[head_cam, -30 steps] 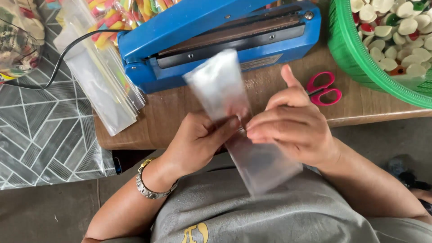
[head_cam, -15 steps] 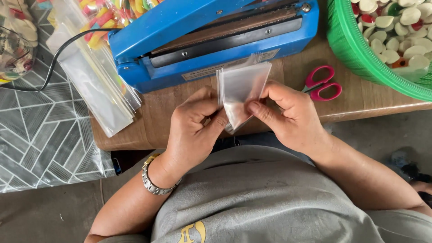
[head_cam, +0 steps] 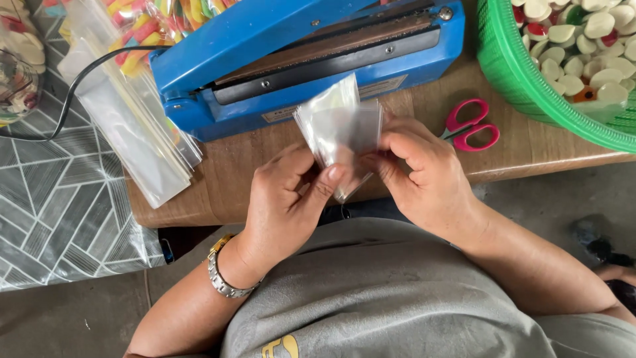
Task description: Packaging small candies into plastic bags and sealing them with a heat sealer
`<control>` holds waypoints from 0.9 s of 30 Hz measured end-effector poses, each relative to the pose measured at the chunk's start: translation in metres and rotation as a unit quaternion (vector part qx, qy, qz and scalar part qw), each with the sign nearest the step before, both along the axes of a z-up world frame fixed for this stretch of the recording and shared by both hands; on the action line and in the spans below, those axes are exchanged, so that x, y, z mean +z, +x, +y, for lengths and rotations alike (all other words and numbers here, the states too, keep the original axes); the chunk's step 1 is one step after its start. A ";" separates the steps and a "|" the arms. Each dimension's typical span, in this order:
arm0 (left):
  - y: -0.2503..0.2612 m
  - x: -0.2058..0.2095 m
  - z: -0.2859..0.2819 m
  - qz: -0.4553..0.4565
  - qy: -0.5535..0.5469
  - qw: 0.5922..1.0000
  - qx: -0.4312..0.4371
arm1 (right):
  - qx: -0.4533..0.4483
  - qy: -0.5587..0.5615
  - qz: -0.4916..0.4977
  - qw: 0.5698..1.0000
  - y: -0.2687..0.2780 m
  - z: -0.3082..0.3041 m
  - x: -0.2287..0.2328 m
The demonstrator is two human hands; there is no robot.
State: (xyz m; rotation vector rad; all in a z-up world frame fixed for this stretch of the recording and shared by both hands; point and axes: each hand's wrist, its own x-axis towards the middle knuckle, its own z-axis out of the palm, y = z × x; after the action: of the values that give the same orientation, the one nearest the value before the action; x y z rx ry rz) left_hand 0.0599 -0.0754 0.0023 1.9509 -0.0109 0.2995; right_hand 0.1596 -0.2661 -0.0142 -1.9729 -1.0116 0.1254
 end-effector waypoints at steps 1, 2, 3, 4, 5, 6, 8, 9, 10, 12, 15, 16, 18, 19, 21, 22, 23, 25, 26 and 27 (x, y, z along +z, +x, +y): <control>0.000 -0.003 0.000 0.007 0.019 1.000 0.016 | 0.002 -0.003 -0.013 1.000 0.000 0.000 -0.001; 0.000 -0.004 0.000 0.007 0.020 1.000 0.017 | 0.003 -0.003 -0.013 1.000 0.000 0.002 0.005; 0.000 -0.006 -0.001 -0.012 0.022 1.000 0.019 | 0.003 0.004 0.008 1.000 0.001 0.004 0.011; -0.001 -0.009 -0.002 -0.028 0.023 0.999 0.020 | 0.002 0.010 0.032 0.999 -0.001 0.005 0.016; -0.002 -0.008 -0.003 -0.025 0.022 0.999 0.021 | 0.003 0.009 0.035 0.999 -0.001 0.005 0.016; 0.000 -0.007 -0.003 -0.040 0.012 0.999 0.015 | -0.008 0.029 0.058 0.998 0.000 0.005 0.016; 0.001 -0.007 -0.004 -0.054 0.003 0.998 0.010 | -0.019 0.049 0.083 0.995 0.002 0.004 0.014; 0.000 -0.007 -0.004 -0.051 -0.008 0.999 0.003 | -0.008 0.074 0.152 0.986 0.004 0.002 0.011; 0.001 -0.008 -0.004 -0.049 -0.018 0.999 -0.003 | 0.002 0.100 0.219 0.971 0.006 0.001 0.008; -0.001 -0.008 -0.004 -0.046 -0.021 0.999 -0.003 | -0.025 0.093 0.280 0.955 0.005 -0.001 0.002; 0.000 -0.003 -0.003 -0.019 -0.045 0.999 -0.005 | -0.062 0.058 0.292 0.953 0.004 -0.002 0.005; 0.000 -0.001 -0.002 0.006 -0.065 0.998 -0.006 | -0.071 0.031 0.242 0.967 0.004 -0.001 0.008; 0.001 0.003 0.003 0.002 -0.088 0.996 0.024 | -0.062 0.015 0.183 0.981 0.005 -0.004 0.008; 0.002 0.005 0.006 -0.001 -0.111 0.992 0.053 | -0.055 -0.001 0.123 0.991 0.005 -0.006 0.008; 0.000 0.017 0.013 0.005 -0.117 0.992 0.042 | -0.058 -0.035 0.098 0.993 0.005 -0.007 0.011; 0.000 0.023 0.016 0.009 -0.124 0.992 0.030 | -0.063 -0.068 0.071 0.993 0.005 -0.008 0.012; 0.001 0.026 0.018 0.010 -0.124 0.992 0.031 | -0.062 -0.069 0.072 0.993 0.004 -0.009 0.014; 0.006 0.032 0.024 -0.009 0.043 0.999 -0.029 | -0.013 -0.055 -0.002 0.998 0.005 -0.010 0.017; 0.006 0.030 0.023 -0.010 0.043 0.999 -0.031 | -0.015 -0.056 -0.003 0.998 0.005 -0.010 0.020; 0.006 0.028 0.021 -0.037 0.066 0.997 -0.025 | 0.000 -0.047 -0.005 0.999 0.005 -0.010 0.024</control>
State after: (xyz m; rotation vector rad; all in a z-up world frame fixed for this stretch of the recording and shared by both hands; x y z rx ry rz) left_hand 0.0658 -0.0540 0.0303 2.0657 -0.1299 0.3451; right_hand 0.1650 -0.2760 0.0095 -2.0601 -1.0290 0.1649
